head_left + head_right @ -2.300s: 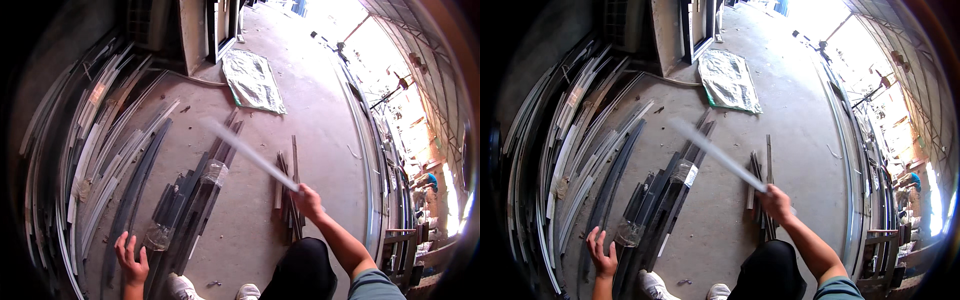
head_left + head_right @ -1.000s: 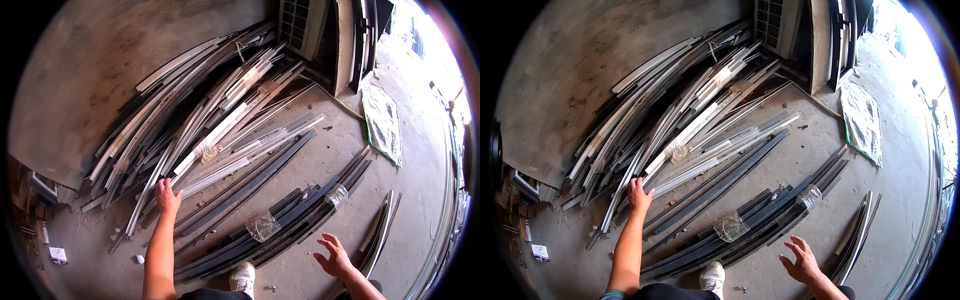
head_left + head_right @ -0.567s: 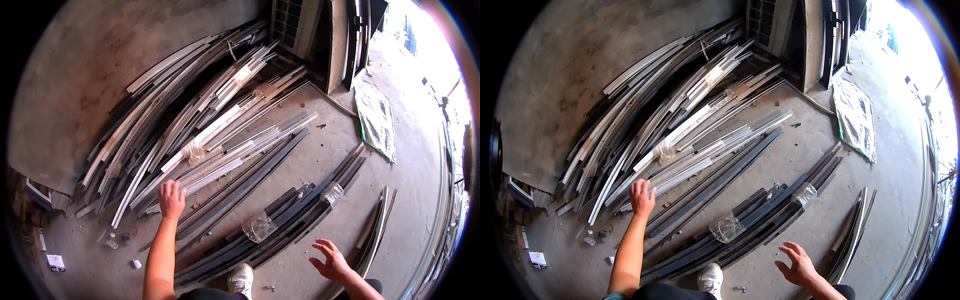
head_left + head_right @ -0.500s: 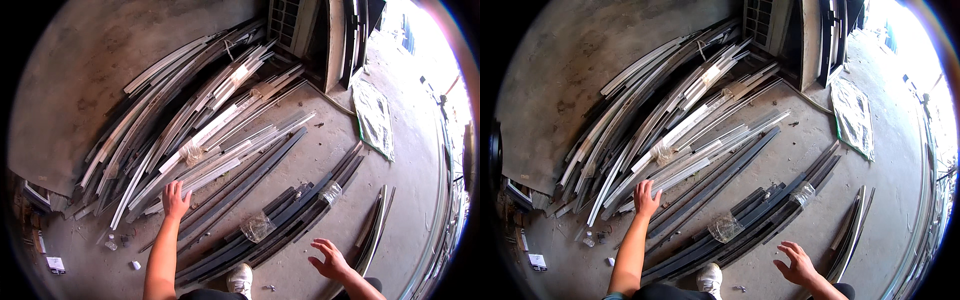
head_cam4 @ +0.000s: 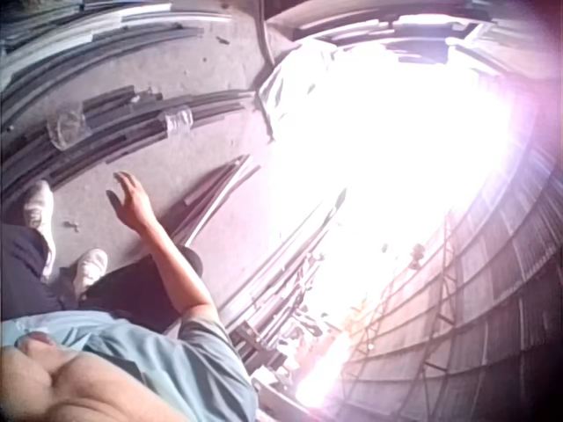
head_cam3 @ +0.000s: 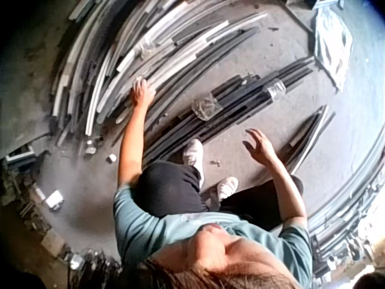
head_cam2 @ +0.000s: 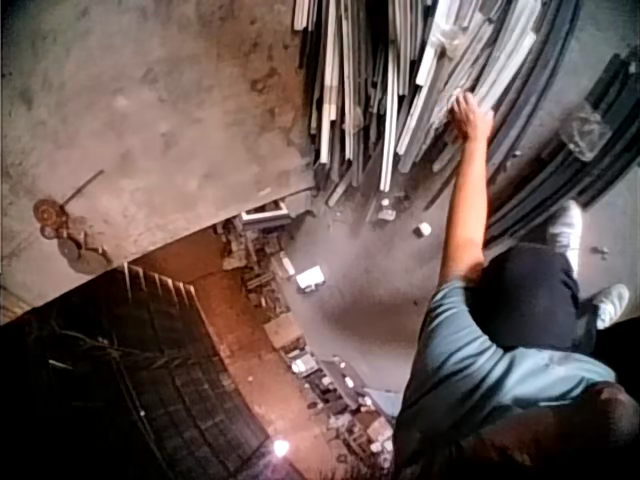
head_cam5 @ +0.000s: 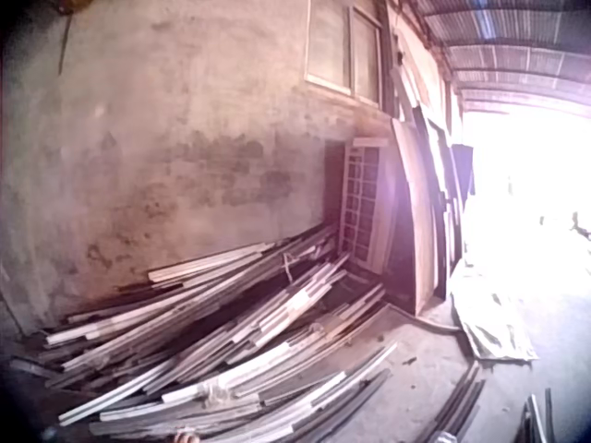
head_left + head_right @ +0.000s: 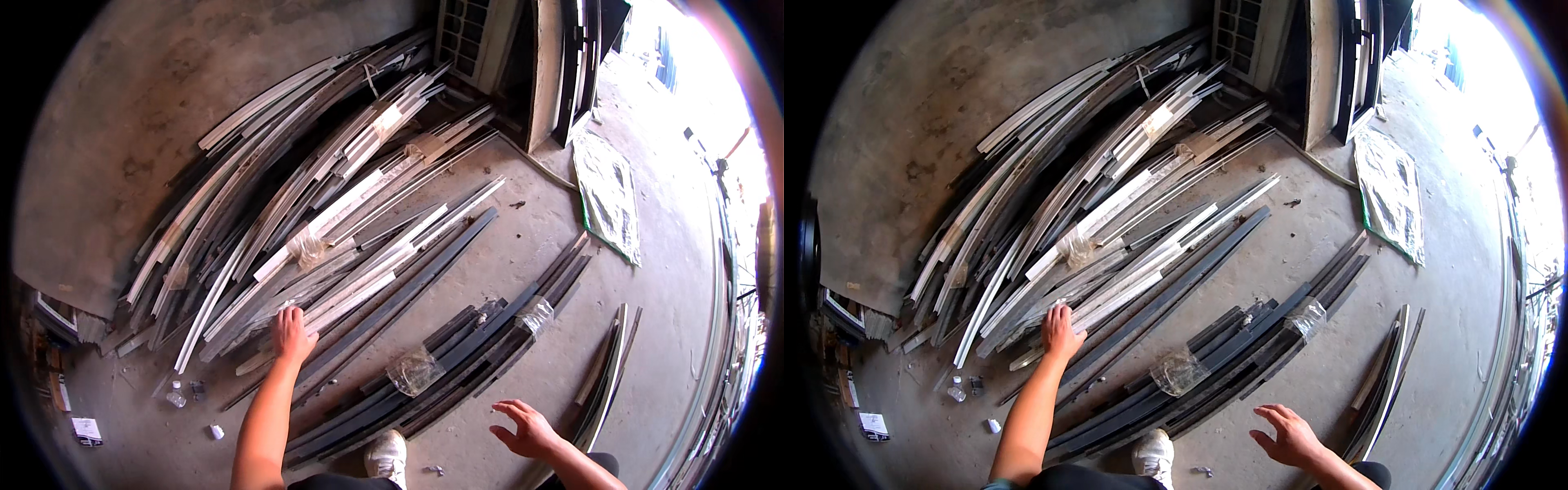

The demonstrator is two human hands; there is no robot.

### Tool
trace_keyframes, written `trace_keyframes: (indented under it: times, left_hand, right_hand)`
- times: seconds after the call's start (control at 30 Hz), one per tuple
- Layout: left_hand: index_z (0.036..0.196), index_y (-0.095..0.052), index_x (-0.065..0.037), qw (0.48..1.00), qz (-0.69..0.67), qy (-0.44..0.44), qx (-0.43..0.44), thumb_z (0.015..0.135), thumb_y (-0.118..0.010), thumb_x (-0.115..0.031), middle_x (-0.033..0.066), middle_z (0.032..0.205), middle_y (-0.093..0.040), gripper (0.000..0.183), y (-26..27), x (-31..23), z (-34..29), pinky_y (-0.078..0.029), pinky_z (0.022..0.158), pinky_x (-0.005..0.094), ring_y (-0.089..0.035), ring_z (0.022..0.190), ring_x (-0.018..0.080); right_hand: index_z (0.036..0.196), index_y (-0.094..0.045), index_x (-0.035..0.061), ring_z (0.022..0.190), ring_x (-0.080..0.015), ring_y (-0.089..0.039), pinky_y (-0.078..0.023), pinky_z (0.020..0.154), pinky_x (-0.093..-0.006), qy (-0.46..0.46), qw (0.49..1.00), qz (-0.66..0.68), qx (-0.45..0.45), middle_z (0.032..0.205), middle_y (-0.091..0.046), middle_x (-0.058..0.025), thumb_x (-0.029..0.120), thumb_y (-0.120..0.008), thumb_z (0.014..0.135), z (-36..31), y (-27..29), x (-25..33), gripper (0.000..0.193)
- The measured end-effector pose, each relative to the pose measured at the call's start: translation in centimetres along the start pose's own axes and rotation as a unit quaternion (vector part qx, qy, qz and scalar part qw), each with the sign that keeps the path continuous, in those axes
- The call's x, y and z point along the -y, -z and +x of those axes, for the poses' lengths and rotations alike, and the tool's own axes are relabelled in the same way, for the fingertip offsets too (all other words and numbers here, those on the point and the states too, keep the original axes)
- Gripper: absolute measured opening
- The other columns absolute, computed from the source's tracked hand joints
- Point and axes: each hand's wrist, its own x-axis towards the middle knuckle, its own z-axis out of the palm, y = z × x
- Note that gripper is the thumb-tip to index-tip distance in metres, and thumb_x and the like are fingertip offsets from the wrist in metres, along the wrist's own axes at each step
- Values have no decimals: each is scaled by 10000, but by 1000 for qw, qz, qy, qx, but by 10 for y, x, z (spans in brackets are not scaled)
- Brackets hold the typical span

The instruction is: The person picks up and moves various metal and plastic extrusions from a large pile on the floor, grouping similar pieces together.

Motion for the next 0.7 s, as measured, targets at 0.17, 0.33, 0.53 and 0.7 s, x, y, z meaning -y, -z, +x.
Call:
trace_keyframes:
  times: [0.17,0.33,0.53,0.7]
  left_hand:
    - [1106,-517,-79,998,-42,45,-5,701,-848,-254,199,1027,-682,551,10,-6,-9,-553,812,524,-677,943,422]
    - [1108,-558,-60,987,-153,56,11,697,-813,-314,239,916,-727,545,53,-44,-12,-562,768,562,-698,859,471]
    - [1019,-597,-59,961,-268,-2,62,731,-818,-282,226,912,-741,425,112,-120,-19,-578,764,511,-722,878,426]
    - [1050,-602,-65,913,-381,-41,143,724,-878,-360,200,912,-747,519,138,-182,-41,-578,777,493,-735,886,408]
  right_hand:
    - [1328,-614,42,1206,-371,-621,-523,1022,-438,16,1000,-3,5,1328,-627,-185,309,-709,962,2,-2,2,463]
    - [1335,-613,39,1215,-367,-618,-514,1040,-436,34,999,-1,-10,1322,-633,-189,325,-698,970,4,-1,5,471]
    - [1334,-613,50,1165,-391,-636,-538,989,-448,57,997,48,-33,1252,-659,-207,330,-684,981,8,-6,9,456]
    - [1496,-486,70,1257,-289,-619,-516,1038,-411,-52,941,334,14,1366,-631,-166,447,-694,981,15,-21,21,672]
